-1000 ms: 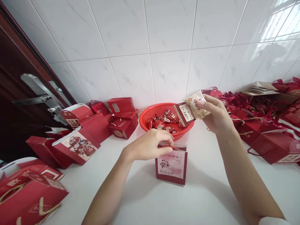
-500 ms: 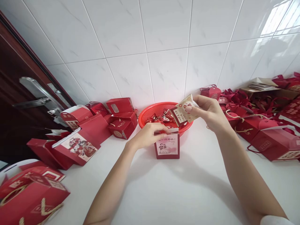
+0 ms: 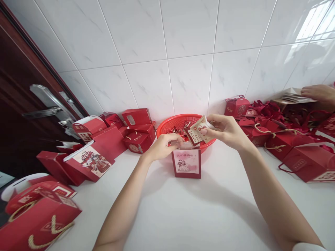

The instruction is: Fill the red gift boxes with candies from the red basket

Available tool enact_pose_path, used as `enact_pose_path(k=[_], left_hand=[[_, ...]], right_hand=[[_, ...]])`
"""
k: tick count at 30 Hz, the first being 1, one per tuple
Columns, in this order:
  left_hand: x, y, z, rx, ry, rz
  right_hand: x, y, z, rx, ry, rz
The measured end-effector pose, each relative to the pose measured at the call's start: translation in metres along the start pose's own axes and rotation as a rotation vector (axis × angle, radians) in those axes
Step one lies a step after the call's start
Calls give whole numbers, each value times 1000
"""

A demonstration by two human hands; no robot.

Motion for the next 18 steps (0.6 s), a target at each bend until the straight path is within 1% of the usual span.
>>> enact_pose_path(k=[3,7,10,14,18], left_hand=[[0,0,-2,16,6,6],[6,0,-6,70,39,70],[7,1,-8,114,78,68],[9,2,-12,185,189,78],[9,4,-12,236,213,56]], right_hand=[[3,0,-11,77,121,50],[9,1,-21,110,192,93],[9,2,-28,125,212,109],[3,1,-37,143,214,92],[-1,0,-39,127,176,84]])
Point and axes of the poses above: each hand's wrist, its own y-axis away from the middle knuckle, its own z-axis out of the back of the hand, x = y × z, the point moved 9 cm from there along -y, towards the middle knuckle, and after that the axes turned 1 degree about -x, right-handed, at the moved point
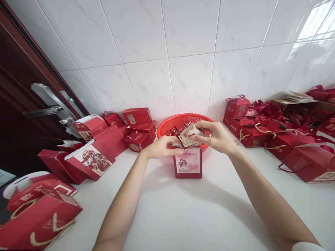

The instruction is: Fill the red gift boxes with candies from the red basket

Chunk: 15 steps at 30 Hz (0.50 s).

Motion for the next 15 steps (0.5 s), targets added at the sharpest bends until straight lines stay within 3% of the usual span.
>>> enact_pose_path(k=[5,15], left_hand=[[4,-1,3,15,58,-19],[12,1,0,56,170,61]], right_hand=[[1,0,2,-15,-14,7],[-4,1,-9,109,37,24]])
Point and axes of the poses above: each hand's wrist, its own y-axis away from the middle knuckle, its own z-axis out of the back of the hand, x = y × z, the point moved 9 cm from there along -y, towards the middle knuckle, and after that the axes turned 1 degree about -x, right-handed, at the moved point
